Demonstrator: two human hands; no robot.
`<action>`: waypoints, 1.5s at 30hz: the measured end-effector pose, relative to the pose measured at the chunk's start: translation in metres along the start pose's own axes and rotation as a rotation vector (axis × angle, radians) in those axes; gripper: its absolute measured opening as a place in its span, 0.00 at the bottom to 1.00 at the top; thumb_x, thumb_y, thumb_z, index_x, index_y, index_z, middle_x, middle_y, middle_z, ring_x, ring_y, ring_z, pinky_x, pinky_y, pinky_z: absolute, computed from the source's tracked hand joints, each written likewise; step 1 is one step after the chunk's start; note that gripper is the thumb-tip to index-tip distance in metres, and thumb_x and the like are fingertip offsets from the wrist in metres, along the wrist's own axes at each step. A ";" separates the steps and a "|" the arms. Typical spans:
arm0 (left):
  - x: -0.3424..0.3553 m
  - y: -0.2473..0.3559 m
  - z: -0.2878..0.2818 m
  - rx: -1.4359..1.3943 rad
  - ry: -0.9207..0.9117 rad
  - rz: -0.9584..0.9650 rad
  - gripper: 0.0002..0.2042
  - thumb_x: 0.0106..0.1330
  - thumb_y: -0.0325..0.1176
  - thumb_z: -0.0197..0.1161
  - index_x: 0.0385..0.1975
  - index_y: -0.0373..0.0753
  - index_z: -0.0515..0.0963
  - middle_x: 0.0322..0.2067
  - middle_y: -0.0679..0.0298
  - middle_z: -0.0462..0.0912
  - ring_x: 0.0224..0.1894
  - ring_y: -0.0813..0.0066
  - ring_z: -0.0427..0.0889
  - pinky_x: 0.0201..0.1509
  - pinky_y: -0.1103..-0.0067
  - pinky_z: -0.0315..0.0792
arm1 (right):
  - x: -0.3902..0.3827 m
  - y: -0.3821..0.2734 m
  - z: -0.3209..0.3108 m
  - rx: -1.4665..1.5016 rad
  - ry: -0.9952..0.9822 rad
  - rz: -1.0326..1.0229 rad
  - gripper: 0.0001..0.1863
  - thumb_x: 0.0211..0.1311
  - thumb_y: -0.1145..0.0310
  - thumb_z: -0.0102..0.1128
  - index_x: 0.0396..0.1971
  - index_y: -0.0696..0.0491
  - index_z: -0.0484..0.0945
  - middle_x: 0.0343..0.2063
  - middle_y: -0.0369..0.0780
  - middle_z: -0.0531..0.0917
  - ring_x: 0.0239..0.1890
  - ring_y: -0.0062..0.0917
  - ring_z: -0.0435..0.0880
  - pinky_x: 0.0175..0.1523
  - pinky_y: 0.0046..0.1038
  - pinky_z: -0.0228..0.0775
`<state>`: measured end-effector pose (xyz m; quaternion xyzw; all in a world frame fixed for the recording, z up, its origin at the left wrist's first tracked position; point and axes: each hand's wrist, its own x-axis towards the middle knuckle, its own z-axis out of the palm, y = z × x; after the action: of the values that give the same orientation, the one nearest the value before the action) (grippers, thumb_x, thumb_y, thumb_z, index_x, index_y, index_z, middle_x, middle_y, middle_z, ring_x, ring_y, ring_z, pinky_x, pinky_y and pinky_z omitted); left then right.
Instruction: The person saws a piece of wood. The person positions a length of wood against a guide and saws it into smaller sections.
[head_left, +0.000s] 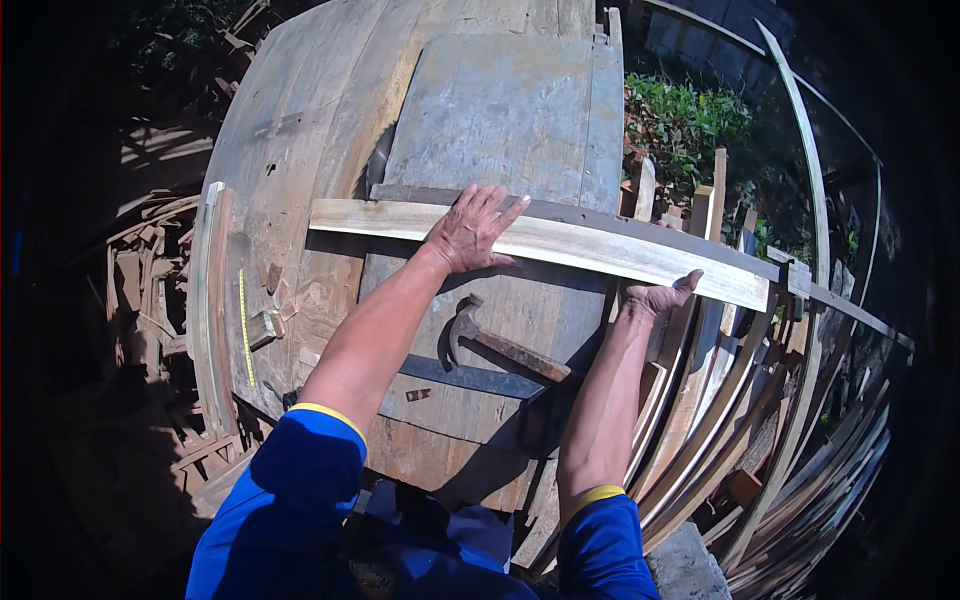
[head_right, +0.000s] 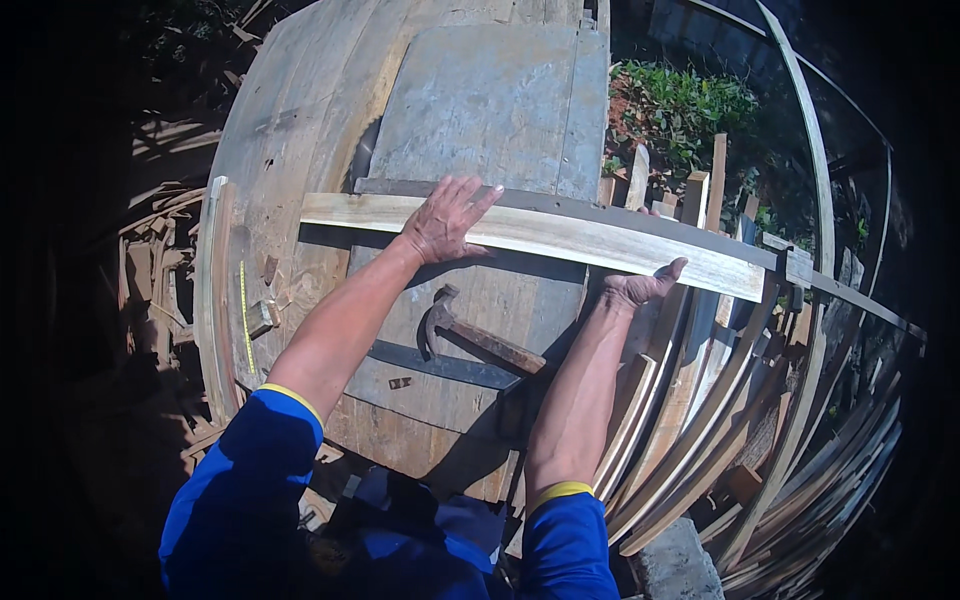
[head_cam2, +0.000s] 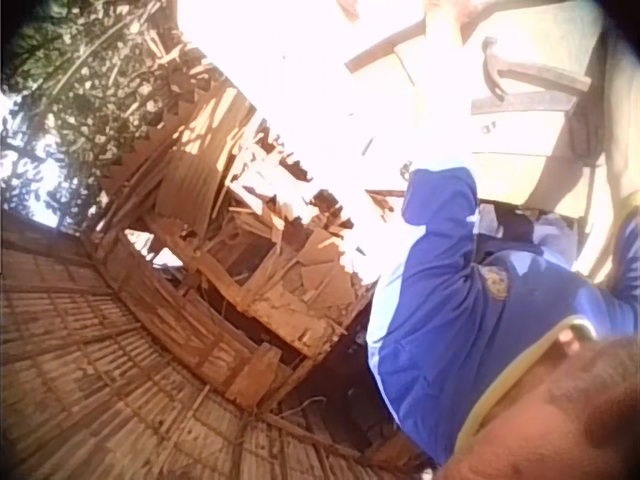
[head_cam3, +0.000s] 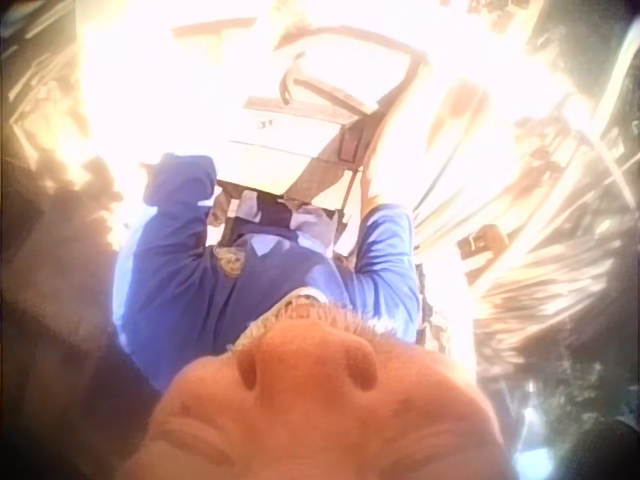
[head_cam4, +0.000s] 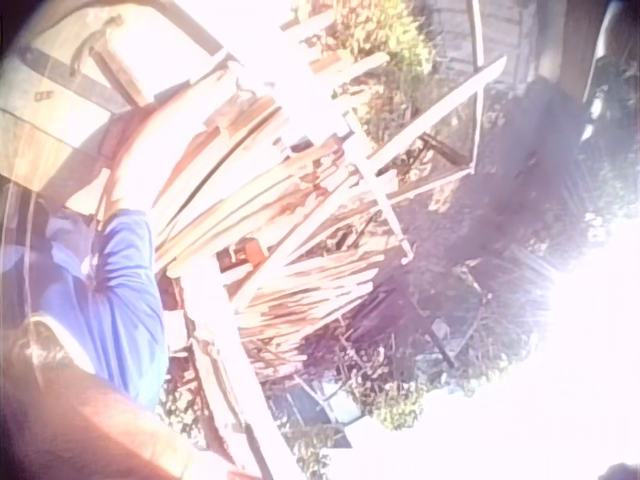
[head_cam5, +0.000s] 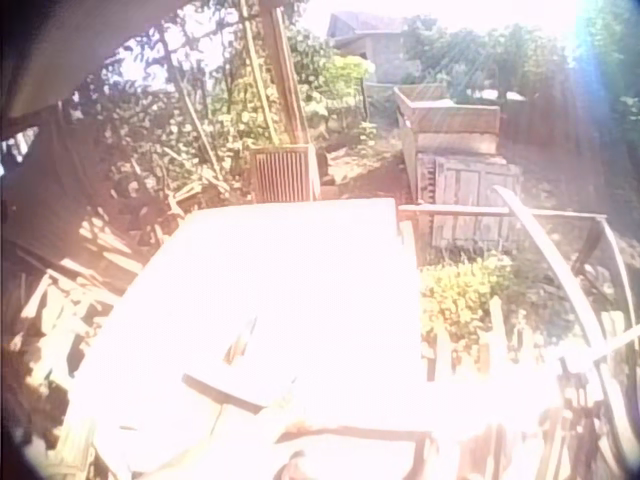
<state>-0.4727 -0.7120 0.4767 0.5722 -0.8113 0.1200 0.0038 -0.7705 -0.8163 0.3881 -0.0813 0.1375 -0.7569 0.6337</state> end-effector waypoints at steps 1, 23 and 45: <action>0.001 0.000 0.000 0.031 -0.056 -0.029 0.51 0.56 0.68 0.64 0.76 0.46 0.55 0.64 0.47 0.68 0.68 0.49 0.65 0.75 0.55 0.53 | 0.001 -0.001 0.000 0.004 -0.003 0.002 0.44 0.63 0.35 0.52 0.62 0.61 0.69 0.55 0.53 0.79 0.61 0.46 0.77 0.68 0.54 0.66; 0.010 -0.002 -0.004 -0.016 0.082 0.014 0.51 0.53 0.64 0.70 0.75 0.44 0.58 0.64 0.48 0.69 0.68 0.51 0.66 0.76 0.58 0.54 | 0.010 -0.010 0.009 0.032 -0.034 0.017 0.44 0.59 0.37 0.58 0.63 0.60 0.68 0.55 0.52 0.77 0.61 0.47 0.76 0.71 0.52 0.64; 0.018 0.004 -0.014 0.027 0.046 -0.092 0.50 0.55 0.66 0.68 0.76 0.52 0.55 0.67 0.47 0.67 0.70 0.47 0.65 0.76 0.55 0.56 | 0.012 -0.024 0.034 -0.043 0.092 -0.043 0.39 0.64 0.44 0.59 0.63 0.61 0.68 0.53 0.53 0.81 0.56 0.44 0.81 0.67 0.46 0.68</action>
<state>-0.4844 -0.7249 0.4926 0.6058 -0.7823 0.1436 0.0202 -0.7849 -0.8284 0.4271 -0.0631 0.1810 -0.7701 0.6085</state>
